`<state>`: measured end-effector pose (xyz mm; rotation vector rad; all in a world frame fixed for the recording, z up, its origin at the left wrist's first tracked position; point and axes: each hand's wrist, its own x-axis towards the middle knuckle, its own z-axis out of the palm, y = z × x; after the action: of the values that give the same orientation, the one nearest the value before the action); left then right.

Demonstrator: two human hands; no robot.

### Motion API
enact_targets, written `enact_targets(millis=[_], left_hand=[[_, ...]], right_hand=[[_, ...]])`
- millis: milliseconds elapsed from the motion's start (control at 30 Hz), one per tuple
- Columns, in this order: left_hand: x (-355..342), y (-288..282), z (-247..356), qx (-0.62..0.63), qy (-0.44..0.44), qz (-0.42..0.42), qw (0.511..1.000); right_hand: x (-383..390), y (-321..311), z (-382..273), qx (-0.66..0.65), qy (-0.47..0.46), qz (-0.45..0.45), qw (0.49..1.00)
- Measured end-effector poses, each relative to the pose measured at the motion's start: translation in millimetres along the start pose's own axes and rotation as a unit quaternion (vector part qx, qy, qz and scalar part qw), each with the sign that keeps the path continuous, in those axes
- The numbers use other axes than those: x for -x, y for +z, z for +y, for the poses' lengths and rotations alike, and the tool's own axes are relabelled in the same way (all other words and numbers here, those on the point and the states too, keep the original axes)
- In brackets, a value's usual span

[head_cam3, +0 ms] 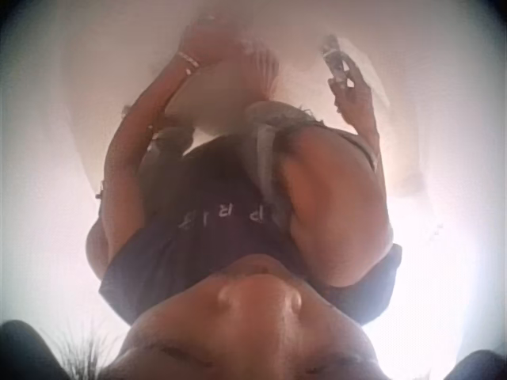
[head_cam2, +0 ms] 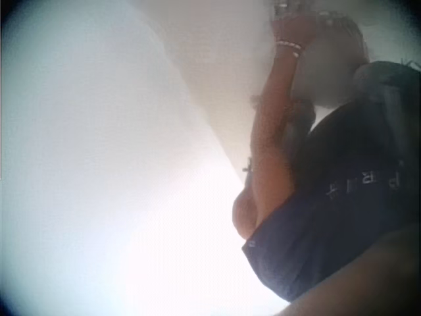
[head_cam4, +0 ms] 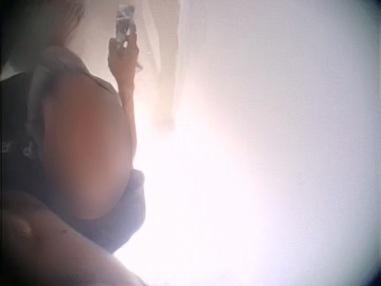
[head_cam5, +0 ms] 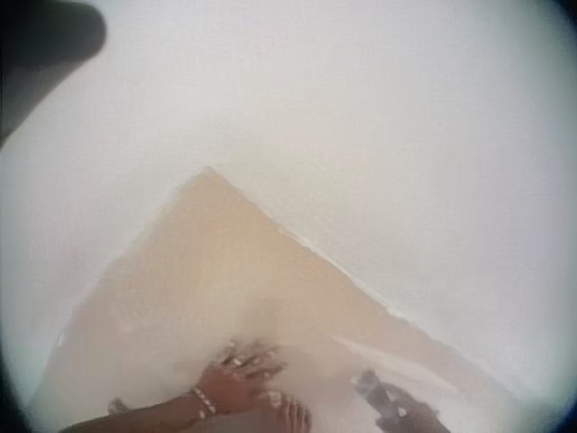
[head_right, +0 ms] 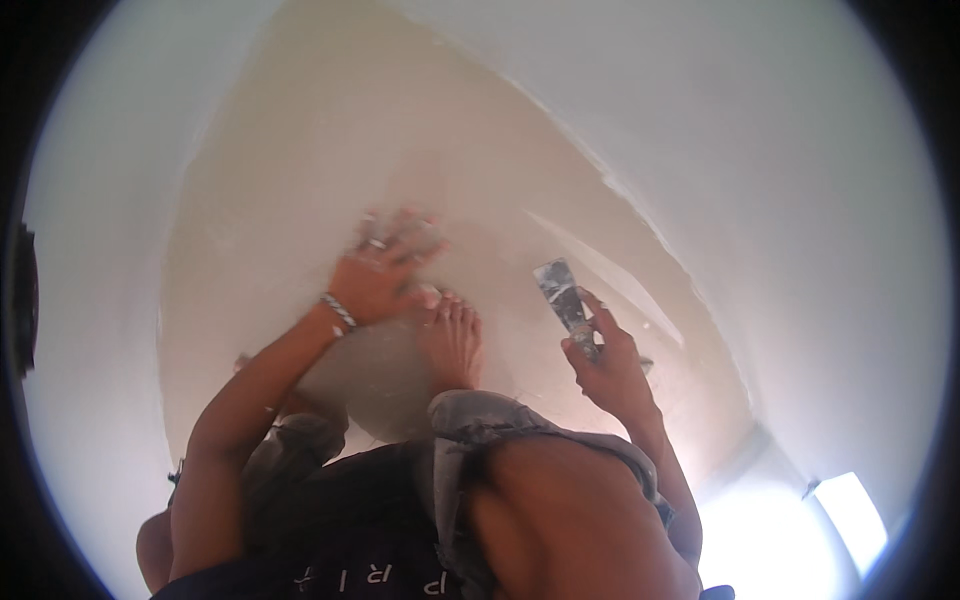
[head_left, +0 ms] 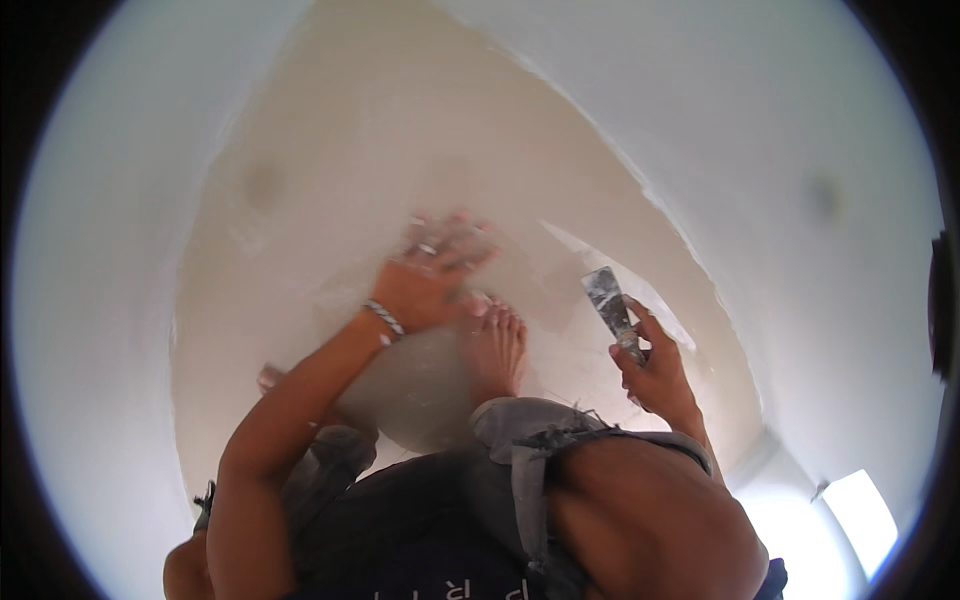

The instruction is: The person applies a white grout-like substance to the floor and lower walls of a shower using a trowel. They spread the material across the surface and smooth it with the tool and their hand.

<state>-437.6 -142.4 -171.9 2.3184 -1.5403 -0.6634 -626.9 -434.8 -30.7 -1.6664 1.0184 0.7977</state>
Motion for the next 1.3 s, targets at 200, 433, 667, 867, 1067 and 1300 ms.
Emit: enact_targets(millis=[200, 433, 667, 867, 1067, 1300], left_hand=[[1, -59, -53, -0.179, -0.174, 0.105, 0.963], [25, -75, -141, -0.229, -0.326, 0.162, 0.903], [62, -46, -194, -0.194, -0.348, 0.179, 0.899], [75, -20, -201, -0.196, -0.37, 0.161, 0.894], [80, -19, -200, -0.169, -0.374, 0.201, 0.889], [68, -33, -189, -0.143, -0.384, 0.2, 0.89]], right_hand=[[37, -12, 72, 0.229, -0.15, 0.112, 0.955], [-24, 15, 18, 0.294, -0.208, 0.066, 0.931], [-95, 52, -62, 0.398, -0.253, 0.024, 0.881], [-92, 54, -36, 0.41, -0.193, -0.03, 0.891], [-160, 111, -167, 0.375, -0.307, -0.006, 0.875], [-148, 94, -104, 0.367, -0.318, 0.018, 0.874]])
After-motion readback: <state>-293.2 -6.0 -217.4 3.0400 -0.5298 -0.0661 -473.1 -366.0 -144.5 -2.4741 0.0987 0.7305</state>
